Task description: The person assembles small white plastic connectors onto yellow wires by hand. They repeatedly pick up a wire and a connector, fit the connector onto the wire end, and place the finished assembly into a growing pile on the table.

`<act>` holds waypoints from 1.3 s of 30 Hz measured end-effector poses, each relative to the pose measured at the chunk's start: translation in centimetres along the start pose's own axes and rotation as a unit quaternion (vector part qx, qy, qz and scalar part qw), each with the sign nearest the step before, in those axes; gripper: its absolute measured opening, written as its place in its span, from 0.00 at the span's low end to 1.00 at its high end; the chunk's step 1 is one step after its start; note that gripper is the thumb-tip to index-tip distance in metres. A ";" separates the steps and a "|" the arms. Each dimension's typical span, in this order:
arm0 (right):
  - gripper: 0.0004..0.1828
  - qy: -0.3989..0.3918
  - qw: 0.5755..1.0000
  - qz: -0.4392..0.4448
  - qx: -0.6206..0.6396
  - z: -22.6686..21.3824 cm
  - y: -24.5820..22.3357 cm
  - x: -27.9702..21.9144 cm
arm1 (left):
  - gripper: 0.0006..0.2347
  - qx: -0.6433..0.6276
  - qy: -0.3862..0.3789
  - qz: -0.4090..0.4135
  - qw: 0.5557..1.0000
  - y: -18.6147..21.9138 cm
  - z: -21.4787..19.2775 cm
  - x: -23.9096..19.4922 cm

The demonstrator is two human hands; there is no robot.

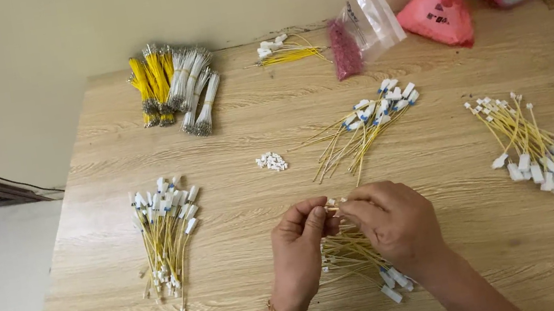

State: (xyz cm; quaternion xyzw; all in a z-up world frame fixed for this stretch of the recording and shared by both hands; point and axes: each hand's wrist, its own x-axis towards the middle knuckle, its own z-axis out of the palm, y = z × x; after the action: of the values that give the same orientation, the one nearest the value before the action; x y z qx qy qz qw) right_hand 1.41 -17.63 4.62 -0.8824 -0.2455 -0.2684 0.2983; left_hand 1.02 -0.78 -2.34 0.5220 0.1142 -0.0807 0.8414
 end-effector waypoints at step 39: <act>0.07 -0.125 0.958 0.212 0.147 -0.9 -0.2 0.6 | 0.05 0.046 -0.035 0.073 0.996 0.8 0.8 -1.3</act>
State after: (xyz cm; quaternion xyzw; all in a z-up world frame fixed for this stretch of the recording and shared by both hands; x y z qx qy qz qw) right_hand 1.44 -17.87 5.73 -0.8870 -0.1249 -0.0478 0.4420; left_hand 0.10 -1.16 -0.98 0.5642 0.0424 -0.0427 0.8234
